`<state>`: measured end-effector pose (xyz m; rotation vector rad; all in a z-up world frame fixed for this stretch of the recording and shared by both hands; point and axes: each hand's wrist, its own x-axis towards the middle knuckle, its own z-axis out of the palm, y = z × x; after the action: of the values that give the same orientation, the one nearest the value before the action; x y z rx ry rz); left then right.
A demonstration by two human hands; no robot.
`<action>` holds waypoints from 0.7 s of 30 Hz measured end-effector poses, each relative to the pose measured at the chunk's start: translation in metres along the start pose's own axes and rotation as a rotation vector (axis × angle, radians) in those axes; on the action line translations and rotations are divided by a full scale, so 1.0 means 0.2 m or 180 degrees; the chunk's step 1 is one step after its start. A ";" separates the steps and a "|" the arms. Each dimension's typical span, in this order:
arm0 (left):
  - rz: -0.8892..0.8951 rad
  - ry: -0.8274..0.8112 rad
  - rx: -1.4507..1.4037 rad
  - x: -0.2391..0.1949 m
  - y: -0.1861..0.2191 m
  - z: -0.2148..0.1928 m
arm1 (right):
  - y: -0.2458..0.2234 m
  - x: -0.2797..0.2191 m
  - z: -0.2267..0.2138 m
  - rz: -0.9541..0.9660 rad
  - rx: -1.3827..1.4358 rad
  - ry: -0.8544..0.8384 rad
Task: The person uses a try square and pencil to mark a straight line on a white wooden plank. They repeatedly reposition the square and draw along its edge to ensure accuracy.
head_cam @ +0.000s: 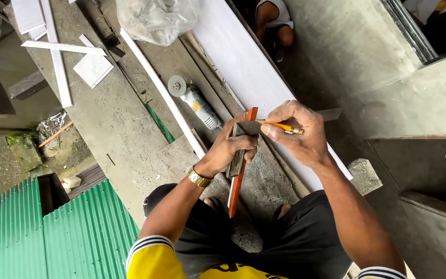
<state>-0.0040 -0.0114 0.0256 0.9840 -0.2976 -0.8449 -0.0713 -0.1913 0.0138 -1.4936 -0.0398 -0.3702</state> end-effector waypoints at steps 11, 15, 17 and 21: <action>0.0068 0.0025 0.0028 -0.01 0.03 0.03 | -0.04 0.00 0.03 0.0177 -0.0079 0.0042; 0.0075 -0.0065 0.0183 -0.01 -0.01 -0.02 | -0.06 0.01 0.07 0.0025 -0.0100 0.0143; 0.0016 -0.0154 0.0254 -0.01 -0.02 -0.03 | -0.07 0.01 0.09 -0.0049 -0.0143 0.0268; -0.0057 -0.0154 0.0127 -0.03 -0.05 -0.07 | -0.03 -0.01 0.11 -0.0076 0.0056 0.0199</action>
<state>-0.0044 -0.0018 0.0100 1.0057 -0.3486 -0.8827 -0.0702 -0.1693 0.0210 -1.4644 -0.0113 -0.4346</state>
